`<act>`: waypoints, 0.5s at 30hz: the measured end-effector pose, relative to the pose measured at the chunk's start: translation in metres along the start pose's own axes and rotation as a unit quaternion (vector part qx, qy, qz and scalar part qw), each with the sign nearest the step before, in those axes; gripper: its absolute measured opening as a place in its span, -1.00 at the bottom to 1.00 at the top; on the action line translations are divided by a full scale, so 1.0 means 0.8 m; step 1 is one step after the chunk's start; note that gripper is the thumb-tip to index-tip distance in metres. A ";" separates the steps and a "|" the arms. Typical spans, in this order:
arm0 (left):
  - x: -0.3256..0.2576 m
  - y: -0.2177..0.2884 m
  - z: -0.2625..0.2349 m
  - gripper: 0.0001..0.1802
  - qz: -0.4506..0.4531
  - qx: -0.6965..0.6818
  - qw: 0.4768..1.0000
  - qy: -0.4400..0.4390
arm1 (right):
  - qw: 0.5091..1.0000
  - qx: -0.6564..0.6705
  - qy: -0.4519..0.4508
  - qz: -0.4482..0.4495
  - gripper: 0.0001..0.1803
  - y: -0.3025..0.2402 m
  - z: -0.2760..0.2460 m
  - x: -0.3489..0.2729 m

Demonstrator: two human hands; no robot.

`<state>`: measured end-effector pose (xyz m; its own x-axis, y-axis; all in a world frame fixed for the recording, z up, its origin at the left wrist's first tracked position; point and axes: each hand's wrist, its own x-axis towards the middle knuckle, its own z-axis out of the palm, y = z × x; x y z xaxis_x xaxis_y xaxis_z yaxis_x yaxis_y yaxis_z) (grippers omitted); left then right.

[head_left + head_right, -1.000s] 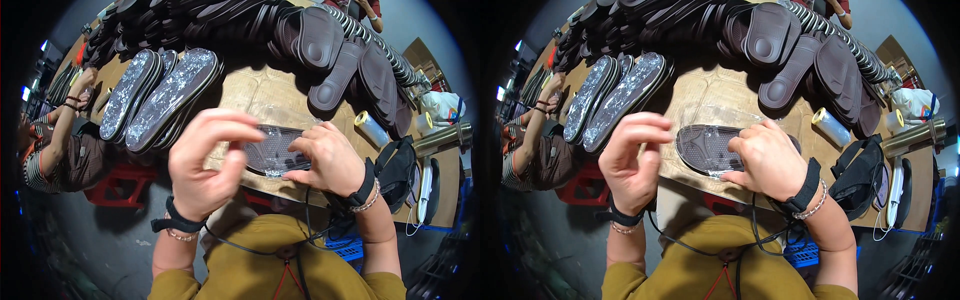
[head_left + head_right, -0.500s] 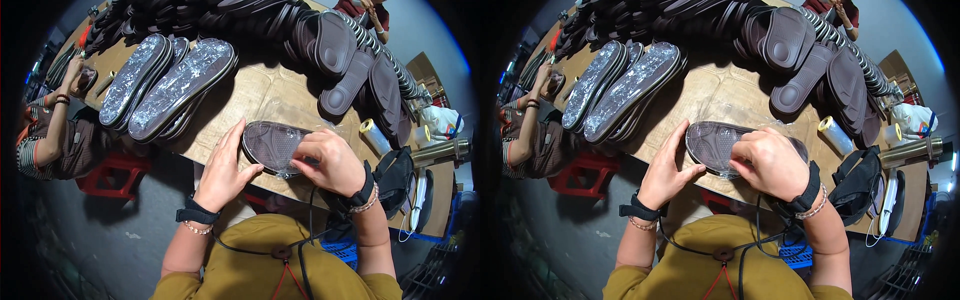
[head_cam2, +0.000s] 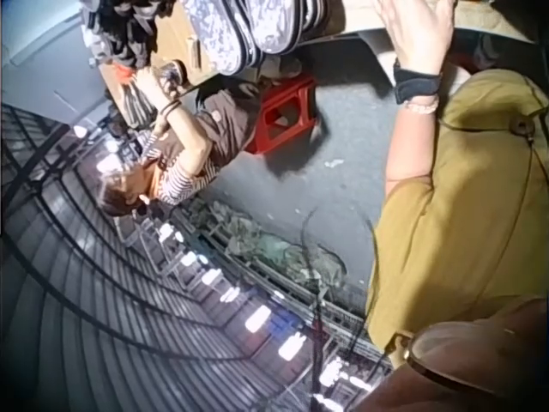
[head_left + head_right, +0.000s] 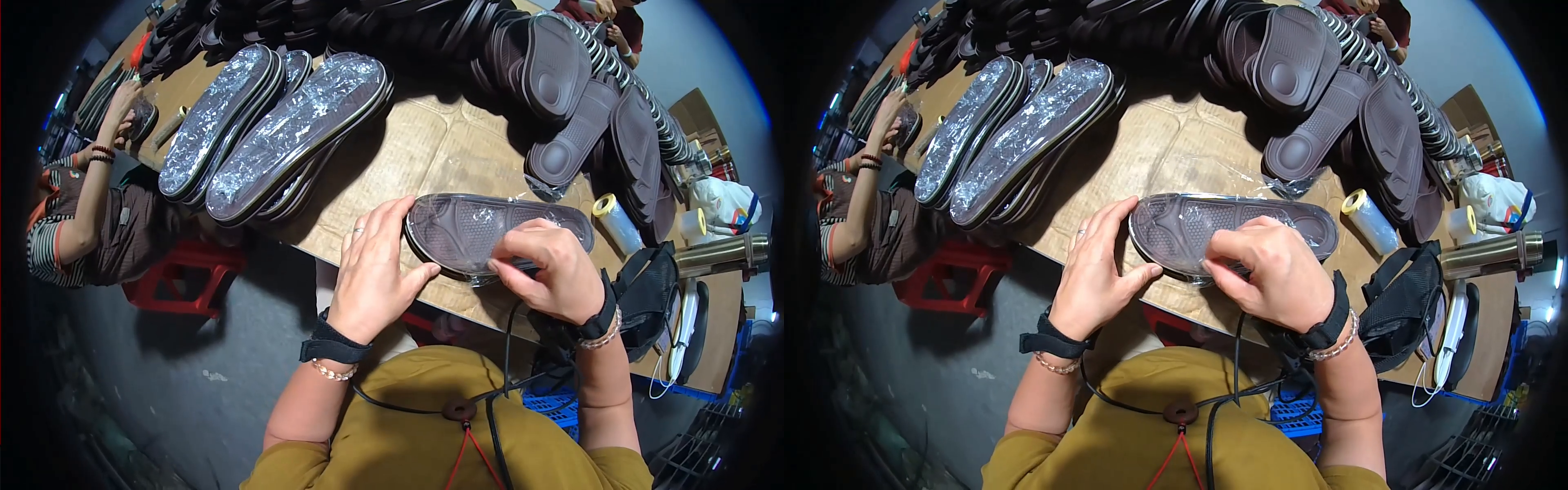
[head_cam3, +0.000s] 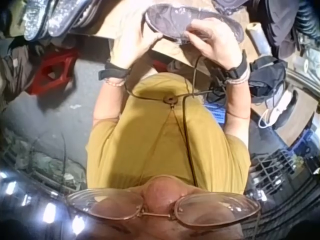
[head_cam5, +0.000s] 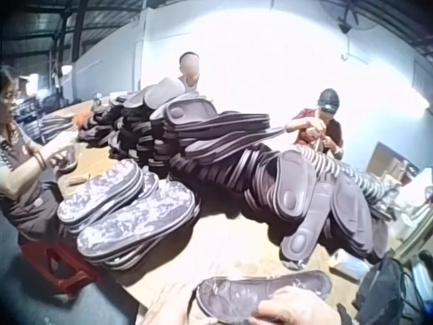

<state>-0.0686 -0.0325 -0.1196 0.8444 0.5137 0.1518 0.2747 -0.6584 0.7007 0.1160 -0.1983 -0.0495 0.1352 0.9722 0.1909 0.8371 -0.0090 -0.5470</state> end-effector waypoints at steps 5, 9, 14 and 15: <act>0.003 0.002 0.004 0.16 0.005 0.005 1.000 -0.002 | 0.999 -0.012 0.004 0.042 -0.86 0.004 0.001 -0.004; 0.009 0.003 0.011 0.18 0.014 0.040 0.999 0.028 | 0.994 -0.044 -0.015 0.098 -0.79 0.000 0.000 -0.002; 0.011 0.002 0.013 0.18 0.012 0.045 0.998 0.033 | 0.993 -0.061 0.085 0.049 -0.61 -0.022 -0.003 -0.011; 0.011 0.002 0.013 0.17 0.008 0.043 0.999 0.032 | 0.991 -0.120 0.062 -0.006 -0.61 -0.026 -0.001 -0.014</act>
<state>-0.0560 -0.0347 -0.1245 0.8190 0.5350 0.2076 0.3029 -0.7103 0.6354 0.0975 -0.2092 -0.0394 0.1760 0.9365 0.3035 0.9392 -0.0674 -0.3367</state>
